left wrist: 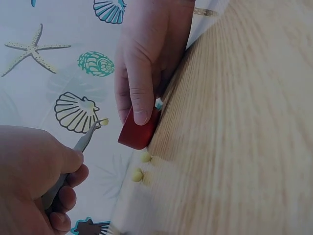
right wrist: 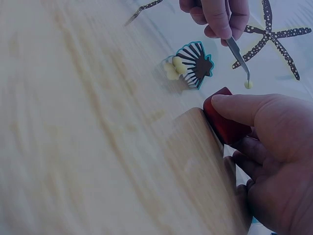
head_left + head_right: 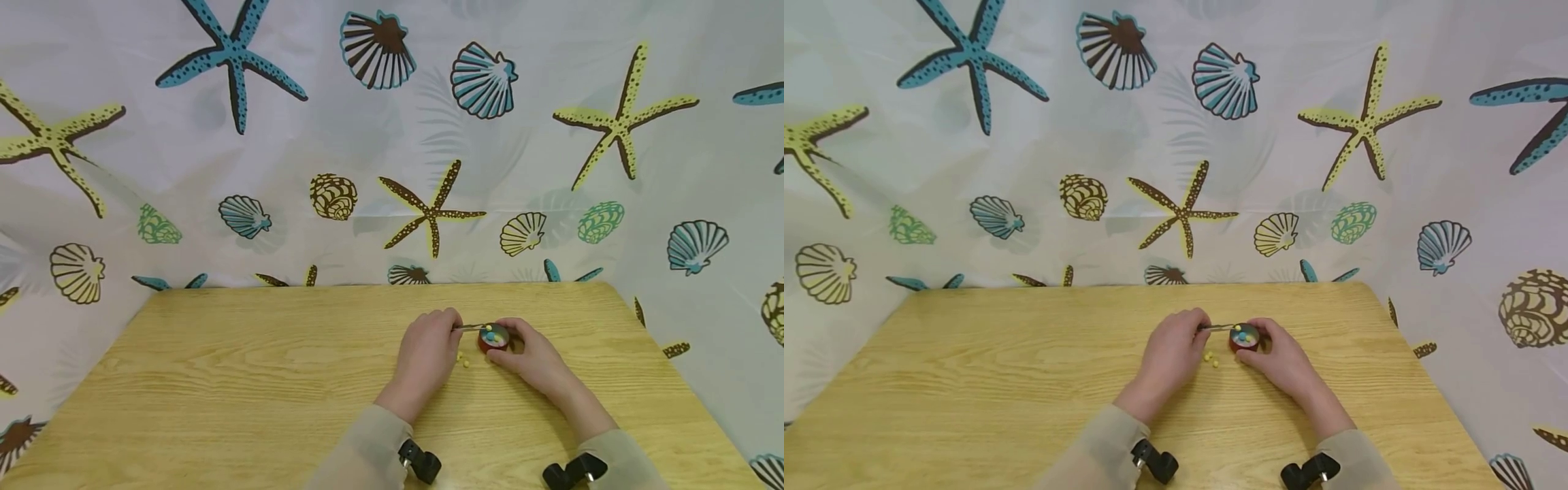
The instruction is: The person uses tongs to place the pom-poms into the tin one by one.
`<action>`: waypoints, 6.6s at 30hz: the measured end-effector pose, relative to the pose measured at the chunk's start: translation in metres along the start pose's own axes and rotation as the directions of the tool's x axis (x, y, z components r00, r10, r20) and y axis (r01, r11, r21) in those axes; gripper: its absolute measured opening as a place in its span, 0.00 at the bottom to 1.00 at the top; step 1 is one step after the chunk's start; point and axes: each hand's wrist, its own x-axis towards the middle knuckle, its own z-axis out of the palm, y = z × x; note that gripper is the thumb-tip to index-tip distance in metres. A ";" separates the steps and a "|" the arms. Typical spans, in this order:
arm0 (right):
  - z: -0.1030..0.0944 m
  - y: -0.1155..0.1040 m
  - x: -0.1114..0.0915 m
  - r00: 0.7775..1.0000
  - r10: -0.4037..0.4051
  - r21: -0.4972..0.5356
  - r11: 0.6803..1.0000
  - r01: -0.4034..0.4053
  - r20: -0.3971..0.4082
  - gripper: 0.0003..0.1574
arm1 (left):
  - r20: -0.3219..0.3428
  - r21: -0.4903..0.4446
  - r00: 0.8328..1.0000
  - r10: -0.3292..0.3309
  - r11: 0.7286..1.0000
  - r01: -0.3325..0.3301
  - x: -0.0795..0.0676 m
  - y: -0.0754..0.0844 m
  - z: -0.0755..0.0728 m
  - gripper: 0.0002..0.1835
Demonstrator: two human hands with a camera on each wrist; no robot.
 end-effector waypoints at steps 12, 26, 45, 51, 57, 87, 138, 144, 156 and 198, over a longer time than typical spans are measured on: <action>0.000 -0.002 -0.001 1.000 0.008 0.003 1.000 -0.008 -0.001 0.41 | 0.017 -0.003 1.000 -0.007 1.000 0.007 -0.001 -0.002 0.005 0.03; 0.001 0.000 0.000 1.000 -0.004 -0.002 1.000 0.004 -0.003 0.41 | 0.020 0.013 0.999 -0.032 0.999 0.031 -0.002 -0.004 0.004 0.03; -0.002 -0.001 -0.002 1.000 -0.006 -0.021 1.000 0.006 -0.004 0.42 | 0.004 0.034 1.000 -0.016 0.999 0.016 -0.024 -0.021 -0.020 0.02; -0.004 0.000 0.001 1.000 -0.024 -0.020 1.000 0.024 0.000 0.41 | 0.058 0.012 0.998 0.018 1.000 -0.019 -0.029 -0.026 -0.018 0.02; -0.005 -0.006 0.003 1.000 -0.023 -0.025 0.999 0.022 -0.005 0.41 | 0.085 0.012 0.995 0.060 0.998 -0.061 -0.029 -0.026 -0.017 0.02; -0.001 -0.004 -0.001 1.000 0.003 -0.009 1.000 -0.003 0.012 0.41 | 0.137 0.072 0.988 0.075 0.994 -0.085 -0.038 -0.031 -0.013 0.02; 0.002 0.002 0.002 1.000 -0.016 0.002 1.000 0.017 -0.005 0.38 | -0.006 0.034 1.000 0.026 0.999 -0.026 -0.001 -0.003 0.002 0.02; 0.002 0.002 0.002 1.000 -0.016 0.007 1.000 0.016 -0.004 0.38 | -0.006 0.041 0.999 0.041 0.998 -0.041 -0.002 -0.003 0.007 0.03; -0.002 0.001 0.003 0.999 -0.033 -0.002 0.999 0.033 0.002 0.39 | 0.009 0.037 1.000 -0.008 0.999 0.007 0.004 -0.003 0.002 0.04; -0.003 0.000 0.002 0.999 -0.023 0.021 1.000 0.023 0.024 0.40 | 0.084 0.092 0.996 0.008 0.996 -0.016 -0.027 -0.032 -0.012 0.02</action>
